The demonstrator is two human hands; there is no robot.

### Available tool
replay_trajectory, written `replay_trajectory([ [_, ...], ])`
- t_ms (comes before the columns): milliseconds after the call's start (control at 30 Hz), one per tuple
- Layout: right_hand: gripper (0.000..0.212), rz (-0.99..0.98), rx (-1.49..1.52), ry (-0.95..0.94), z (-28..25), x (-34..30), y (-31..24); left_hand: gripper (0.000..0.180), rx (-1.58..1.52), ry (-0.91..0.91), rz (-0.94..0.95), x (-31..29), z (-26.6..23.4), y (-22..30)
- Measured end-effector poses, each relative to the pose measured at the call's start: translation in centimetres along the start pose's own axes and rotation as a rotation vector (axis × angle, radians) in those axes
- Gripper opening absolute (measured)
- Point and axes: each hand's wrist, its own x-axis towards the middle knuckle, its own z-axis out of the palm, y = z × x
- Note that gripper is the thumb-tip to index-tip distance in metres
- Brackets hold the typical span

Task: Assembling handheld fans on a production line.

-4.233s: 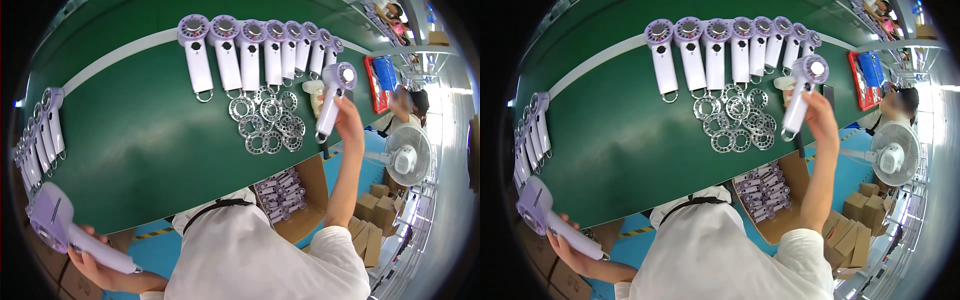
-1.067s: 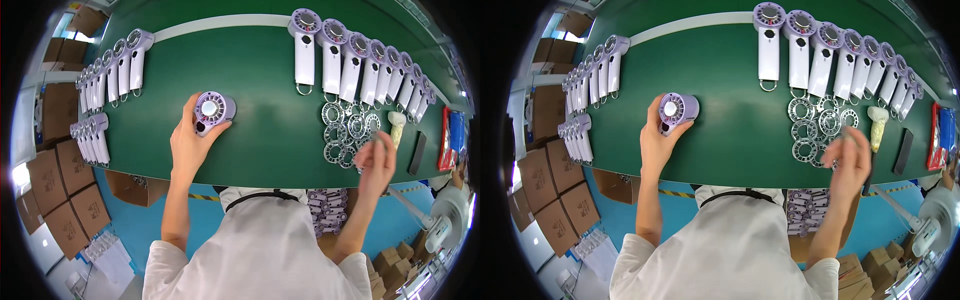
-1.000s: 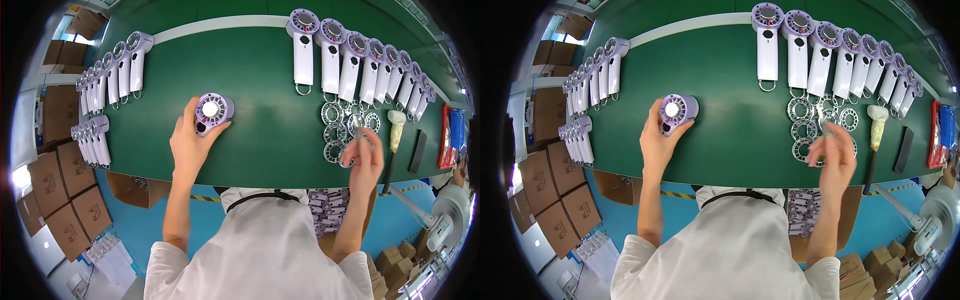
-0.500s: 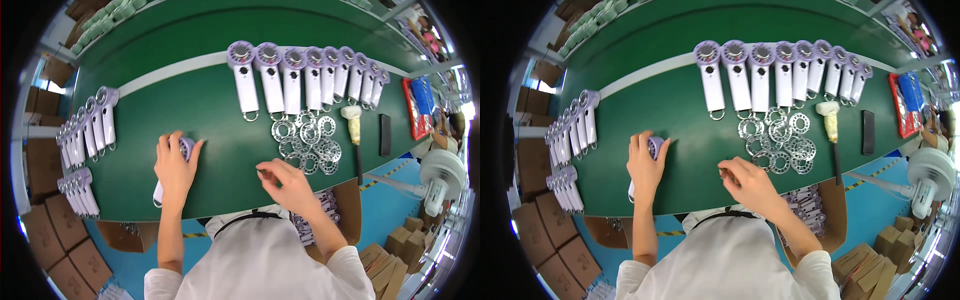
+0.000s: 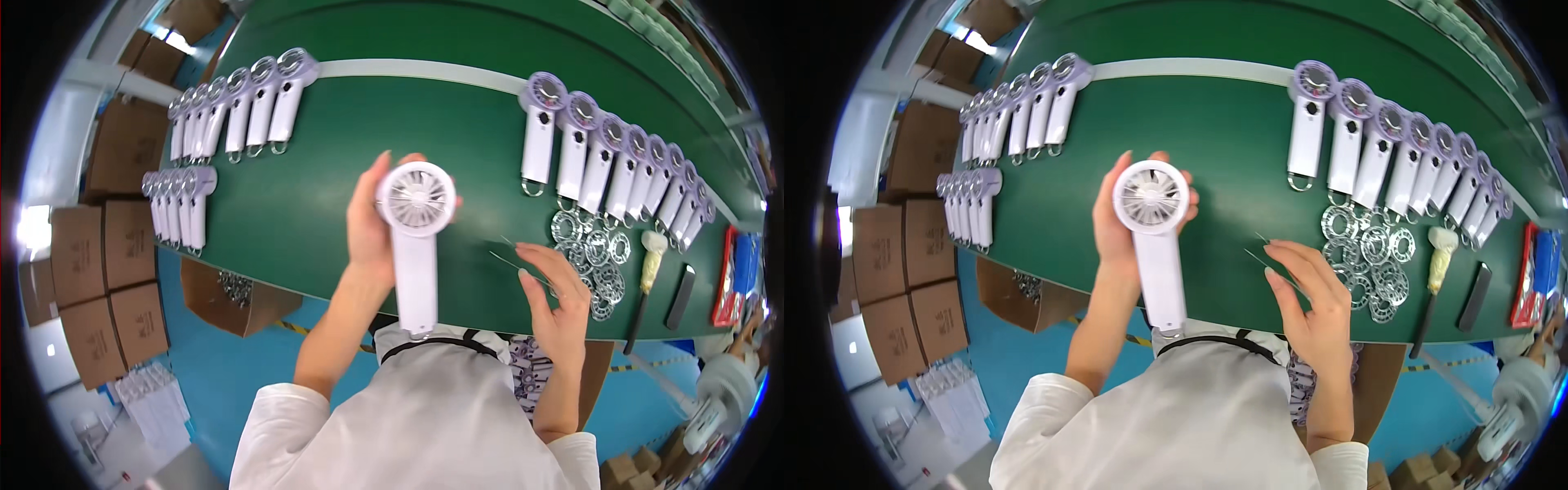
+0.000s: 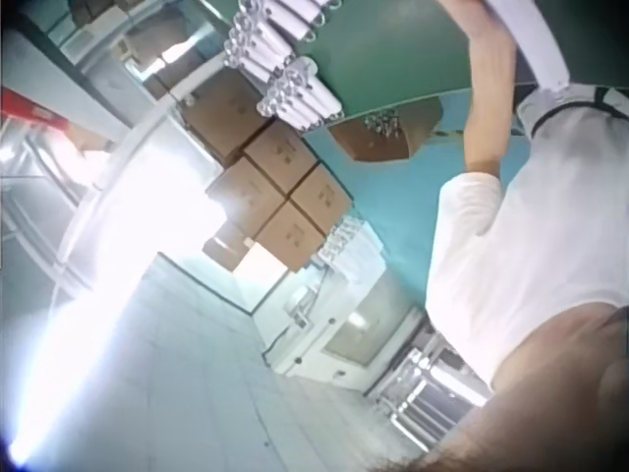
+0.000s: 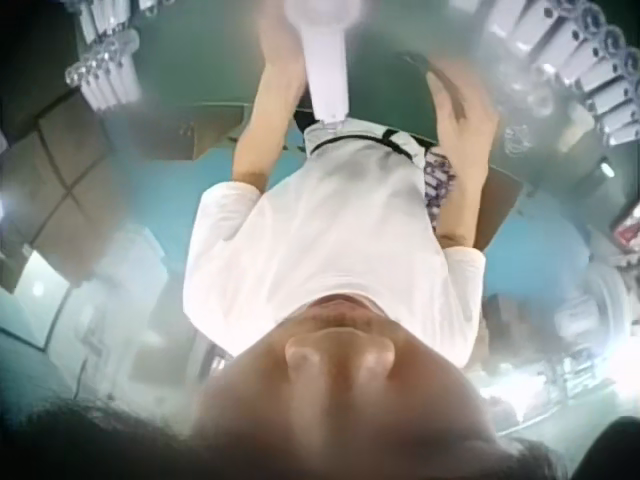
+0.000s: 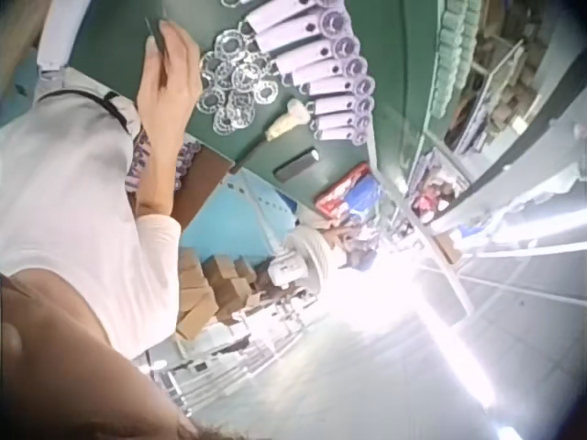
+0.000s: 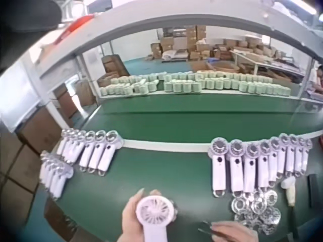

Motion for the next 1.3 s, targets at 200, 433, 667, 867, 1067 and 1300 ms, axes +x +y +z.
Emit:
replay_trajectory([
  [200,0.023,0.006,-0.135,-0.109,3.5,-0.8,3.9,0.041,-0.046,-0.116,-0.02,-1.6,0.8,0.0],
  [433,0.025,0.064,-0.117,-0.099,4.4,0.0,3.6,0.038,-0.092,-0.163,-0.079,-2.0,0.4,0.2],
  [667,0.022,0.057,-0.192,-0.072,3.6,-0.2,2.2,0.041,-0.079,-0.198,-0.11,-2.5,1.1,0.1],
  [867,0.023,-0.288,0.023,0.236,1.4,1.2,-3.8,0.042,-0.022,-0.162,-0.142,-2.8,1.4,-0.1],
  [1067,0.024,-0.447,0.162,0.177,1.9,2.7,-5.6,0.042,0.095,-0.135,-0.135,-2.8,1.5,-0.4],
  [1300,0.03,-0.537,0.113,0.1,3.1,4.1,-5.8,0.041,0.3,0.016,-0.009,-3.2,1.8,-1.2],
])
